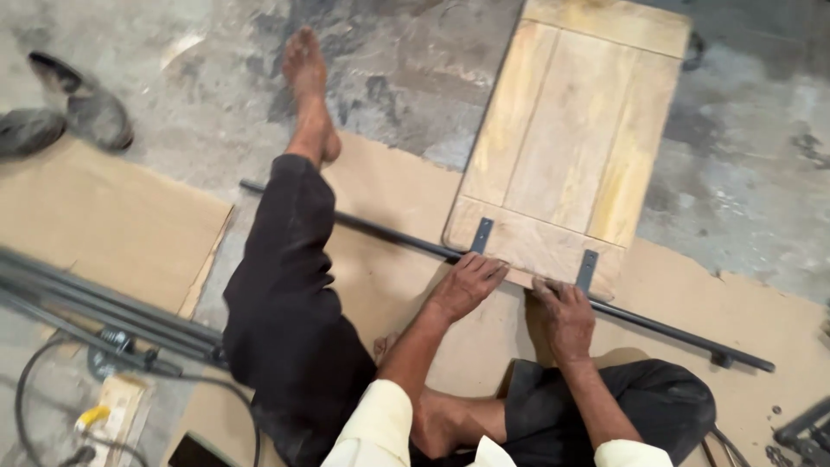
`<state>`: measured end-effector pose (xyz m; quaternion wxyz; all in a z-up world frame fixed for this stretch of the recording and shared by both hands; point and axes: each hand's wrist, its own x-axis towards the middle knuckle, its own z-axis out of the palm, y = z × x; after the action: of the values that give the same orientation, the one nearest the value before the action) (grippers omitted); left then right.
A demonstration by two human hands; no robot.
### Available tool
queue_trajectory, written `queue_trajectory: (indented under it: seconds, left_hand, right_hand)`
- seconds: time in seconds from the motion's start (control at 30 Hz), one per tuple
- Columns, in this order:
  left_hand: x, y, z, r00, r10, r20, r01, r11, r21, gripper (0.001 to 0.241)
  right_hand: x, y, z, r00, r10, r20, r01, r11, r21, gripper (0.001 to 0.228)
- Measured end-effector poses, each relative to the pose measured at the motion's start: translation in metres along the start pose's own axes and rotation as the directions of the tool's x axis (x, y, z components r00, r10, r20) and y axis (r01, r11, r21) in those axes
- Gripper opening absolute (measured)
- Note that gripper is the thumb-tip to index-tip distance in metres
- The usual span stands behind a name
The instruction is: The person sits on the workshop floor assembling a wooden board with a black metal bar and flat metal brackets. They position the brackets over the bar, pick up small screws, and use a cordless drill to drive the screws, fastening the brackets to the board.
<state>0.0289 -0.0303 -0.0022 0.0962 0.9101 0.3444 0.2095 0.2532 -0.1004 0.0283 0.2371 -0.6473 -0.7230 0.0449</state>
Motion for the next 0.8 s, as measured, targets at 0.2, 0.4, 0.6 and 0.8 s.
queue_trajectory:
  seconds: [0.2,0.4,0.6,0.8]
  left_hand:
    - [0.003,-0.008,0.022,0.999,0.04,0.026,-0.041,0.998,0.045,0.036]
    - [-0.007,-0.033,0.065,0.995,0.068,-0.069,-0.071,0.996,-0.051,0.023]
    - [0.019,-0.016,0.004,0.996,0.09,0.004,-0.09,0.995,-0.051,0.029]
    - [0.018,-0.016,0.008,0.995,0.102,0.004,-0.102,0.995,0.002,0.027]
  right_hand:
    - [0.006,0.01,0.003,0.993,0.061,0.106,-0.06,0.998,-0.01,0.036]
    - [0.01,0.022,0.008,0.98,0.044,0.194,-0.046,0.999,0.005,0.035]
    - [0.016,0.015,0.001,0.991,0.078,0.113,-0.089,0.991,0.096,0.022]
    - [0.013,0.019,0.009,0.98,0.108,0.169,-0.121,0.99,0.072,0.017]
